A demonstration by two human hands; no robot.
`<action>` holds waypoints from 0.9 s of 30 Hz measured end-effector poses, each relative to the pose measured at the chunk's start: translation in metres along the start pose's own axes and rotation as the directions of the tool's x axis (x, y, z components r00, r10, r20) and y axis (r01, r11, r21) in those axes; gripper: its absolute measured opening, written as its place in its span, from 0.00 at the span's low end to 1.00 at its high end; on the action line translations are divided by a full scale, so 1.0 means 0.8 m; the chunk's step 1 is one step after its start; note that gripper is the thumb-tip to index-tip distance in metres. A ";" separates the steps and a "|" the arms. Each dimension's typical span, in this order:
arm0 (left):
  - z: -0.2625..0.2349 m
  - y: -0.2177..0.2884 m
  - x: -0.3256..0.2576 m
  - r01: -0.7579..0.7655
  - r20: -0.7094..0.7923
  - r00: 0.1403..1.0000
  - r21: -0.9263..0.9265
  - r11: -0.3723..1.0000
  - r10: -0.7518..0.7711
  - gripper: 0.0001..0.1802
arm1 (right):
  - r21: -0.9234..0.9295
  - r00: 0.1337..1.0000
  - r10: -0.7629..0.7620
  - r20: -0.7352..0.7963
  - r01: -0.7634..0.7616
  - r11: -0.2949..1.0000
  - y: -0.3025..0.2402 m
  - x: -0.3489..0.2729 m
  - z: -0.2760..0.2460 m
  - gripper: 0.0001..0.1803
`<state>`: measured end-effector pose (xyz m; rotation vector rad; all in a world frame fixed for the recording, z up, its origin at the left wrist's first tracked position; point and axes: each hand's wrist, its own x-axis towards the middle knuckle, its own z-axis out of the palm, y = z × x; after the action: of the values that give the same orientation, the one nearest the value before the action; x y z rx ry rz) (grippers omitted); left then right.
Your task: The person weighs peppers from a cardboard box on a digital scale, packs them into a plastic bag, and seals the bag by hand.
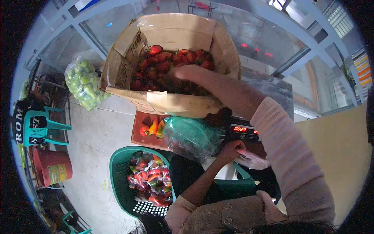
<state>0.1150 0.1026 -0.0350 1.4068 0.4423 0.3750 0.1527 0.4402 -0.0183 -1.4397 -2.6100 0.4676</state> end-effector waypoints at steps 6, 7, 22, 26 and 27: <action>-0.012 -0.016 -0.020 -0.043 0.007 0.999 0.025 0.999 0.043 0.07 | 0.177 0.986 -0.077 0.145 0.051 0.983 -0.102 -0.038 -0.141 0.22; -0.013 -0.017 -0.020 -0.049 0.016 0.999 0.028 0.998 0.048 0.07 | 0.171 0.988 -0.069 0.140 0.044 0.984 -0.110 -0.054 -0.159 0.22; -0.028 -0.027 -0.017 0.047 0.381 0.922 0.043 0.998 -0.060 0.14 | 0.288 0.830 0.548 -0.109 -0.501 0.816 -0.079 -0.432 -0.195 0.21; -0.029 -0.026 -0.023 0.125 0.381 0.911 0.102 0.987 -0.155 0.15 | 0.225 0.797 0.598 -0.087 -0.569 0.791 -0.072 -0.449 -0.155 0.29; -0.031 -0.026 -0.024 0.125 0.380 0.912 0.105 0.987 -0.156 0.15 | 0.063 0.813 0.574 -0.094 -0.571 0.819 -0.069 -0.450 -0.152 0.30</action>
<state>0.0856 0.1119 -0.0566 1.4739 0.2311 -0.0436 0.3328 0.1351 0.1291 -2.1714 -2.0277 0.4633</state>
